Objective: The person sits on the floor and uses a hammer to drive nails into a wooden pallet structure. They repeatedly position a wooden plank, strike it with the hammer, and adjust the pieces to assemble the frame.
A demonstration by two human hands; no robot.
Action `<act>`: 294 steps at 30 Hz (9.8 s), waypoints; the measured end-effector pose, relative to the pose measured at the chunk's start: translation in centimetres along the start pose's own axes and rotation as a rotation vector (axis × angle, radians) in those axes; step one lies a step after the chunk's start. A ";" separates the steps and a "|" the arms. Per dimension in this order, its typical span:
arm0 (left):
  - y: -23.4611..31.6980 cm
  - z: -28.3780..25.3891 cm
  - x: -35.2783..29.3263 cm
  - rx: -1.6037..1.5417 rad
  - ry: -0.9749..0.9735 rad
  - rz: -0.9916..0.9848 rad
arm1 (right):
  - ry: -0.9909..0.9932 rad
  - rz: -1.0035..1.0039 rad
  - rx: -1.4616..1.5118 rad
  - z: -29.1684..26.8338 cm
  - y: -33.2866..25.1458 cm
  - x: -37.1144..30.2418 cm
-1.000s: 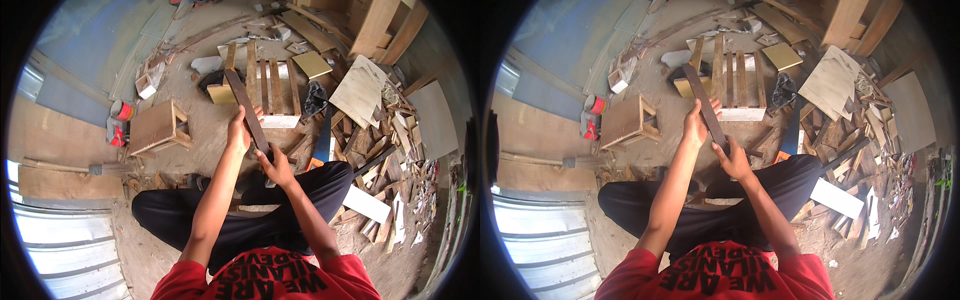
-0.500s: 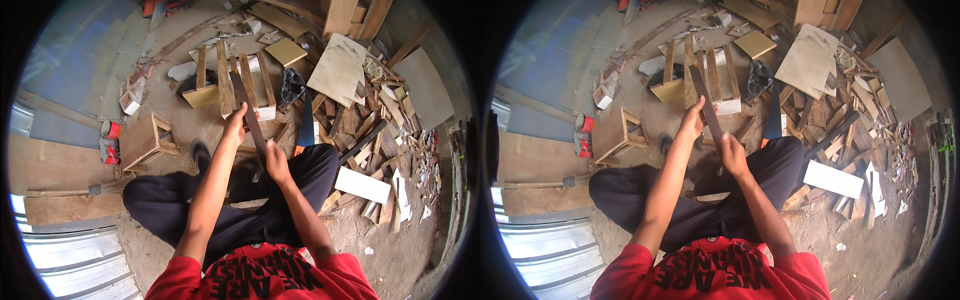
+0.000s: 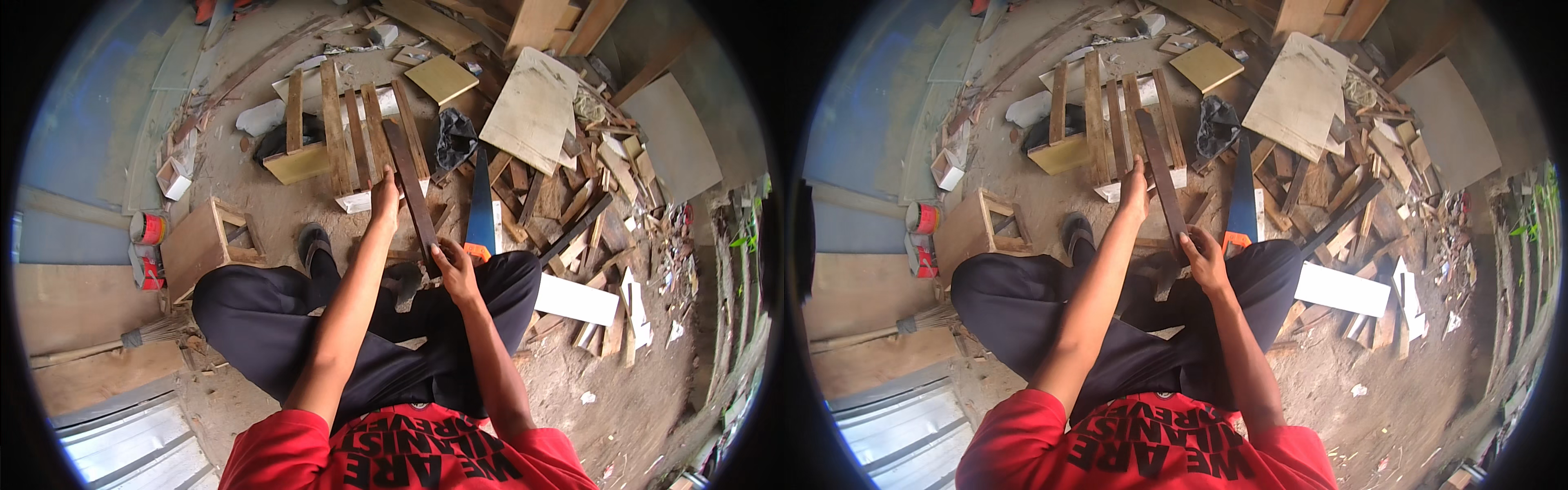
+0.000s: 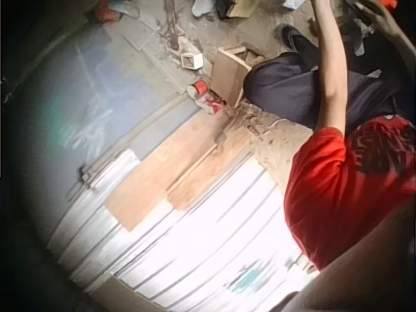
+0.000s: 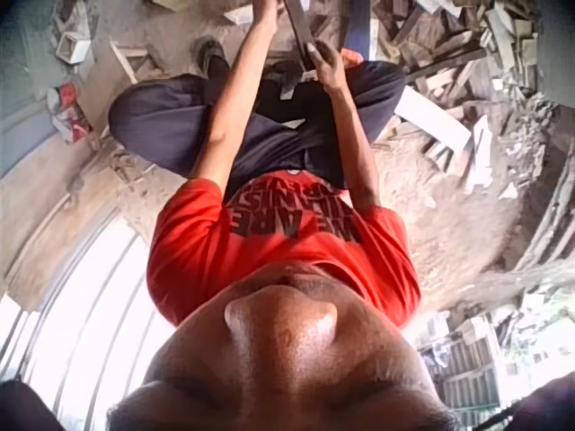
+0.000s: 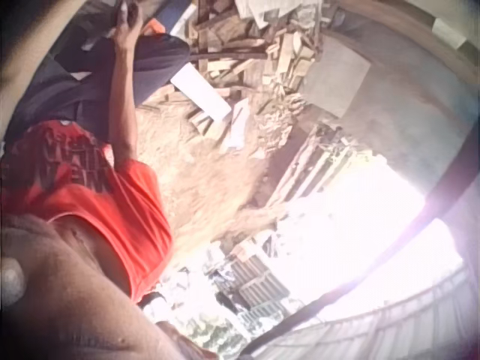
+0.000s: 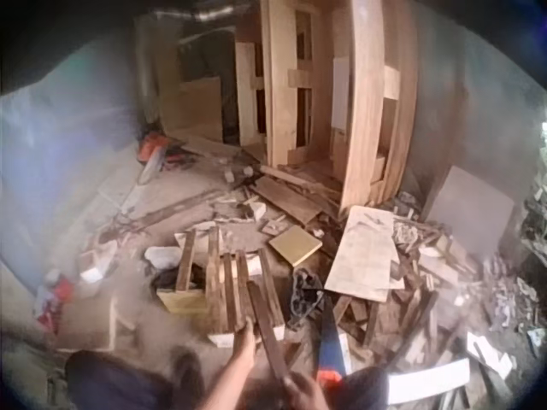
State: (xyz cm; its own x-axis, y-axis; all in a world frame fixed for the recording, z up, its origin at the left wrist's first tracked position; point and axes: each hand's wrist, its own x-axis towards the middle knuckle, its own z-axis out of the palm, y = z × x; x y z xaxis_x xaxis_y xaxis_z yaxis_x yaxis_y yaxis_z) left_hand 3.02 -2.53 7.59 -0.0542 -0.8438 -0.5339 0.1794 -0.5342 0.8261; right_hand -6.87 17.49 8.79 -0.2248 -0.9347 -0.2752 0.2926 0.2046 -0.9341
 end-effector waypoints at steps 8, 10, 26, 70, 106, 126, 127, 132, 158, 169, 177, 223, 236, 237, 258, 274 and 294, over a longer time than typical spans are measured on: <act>-2.1 -4.7 7.1 0.815 0.422 0.765 | 0.157 -0.040 -0.033 -0.3 0.2 -1.8; -1.6 -3.2 7.4 0.997 0.364 0.702 | 0.189 -0.053 -0.042 -1.5 1.1 -2.6; -1.0 -3.3 4.9 1.194 0.351 0.412 | 0.077 0.100 0.236 -1.3 0.2 -5.9; -8.6 -6.3 -3.7 1.266 0.022 0.869 | 0.174 -0.189 -0.855 2.6 2.7 13.3; -7.6 -7.1 -4.2 1.192 -0.057 0.987 | 0.217 -0.274 -0.662 0.7 3.0 9.2; -3.1 -0.2 3.9 1.515 -0.085 0.681 | 0.415 -0.248 -0.885 -6.1 14.3 4.1; -3.2 -0.4 3.9 1.510 -0.083 0.685 | 0.416 -0.228 -0.878 -6.1 14.3 4.0; -3.1 -0.8 4.1 1.534 -0.079 0.705 | 0.365 -0.215 -0.874 -5.9 14.2 4.0; 0.7 1.9 5.1 1.530 -0.225 0.412 | 0.341 -0.175 -0.839 -6.3 12.9 3.1; -1.1 2.7 9.1 1.463 0.006 0.663 | 0.392 -0.203 -0.876 -5.7 13.2 2.8; -0.6 2.8 8.5 1.530 0.042 0.639 | 0.352 -0.134 -0.850 -4.8 13.6 3.9; -6.6 -4.3 1.4 1.326 -0.163 0.672 | 0.458 -0.076 -0.653 -5.3 11.4 2.7; -4.9 -3.1 -0.7 1.302 0.052 0.568 | 0.440 -0.082 -0.625 -4.9 11.0 2.4; -4.6 -3.4 -0.6 1.284 0.076 0.581 | 0.438 -0.094 -0.623 -4.6 11.1 2.5; -2.9 -3.7 0.2 -0.341 -0.380 -0.164 | 0.465 -0.039 -0.659 -5.8 11.8 3.0; -4.8 -3.6 1.8 -0.007 -0.241 -0.122 | 0.448 -0.022 -0.632 -6.0 11.4 2.1; -3.7 -1.8 2.1 1.257 -0.178 0.346 | 0.410 -0.019 -0.623 -5.4 10.1 1.5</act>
State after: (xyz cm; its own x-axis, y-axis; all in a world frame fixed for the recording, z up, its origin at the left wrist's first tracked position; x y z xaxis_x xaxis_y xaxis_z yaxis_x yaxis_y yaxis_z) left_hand 3.99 -2.27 3.08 -0.3351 -0.8892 -0.3114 -0.8155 0.1083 0.5685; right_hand -9.29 19.68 -2.28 -0.5889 -0.7815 -0.2061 -0.2687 0.4298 -0.8620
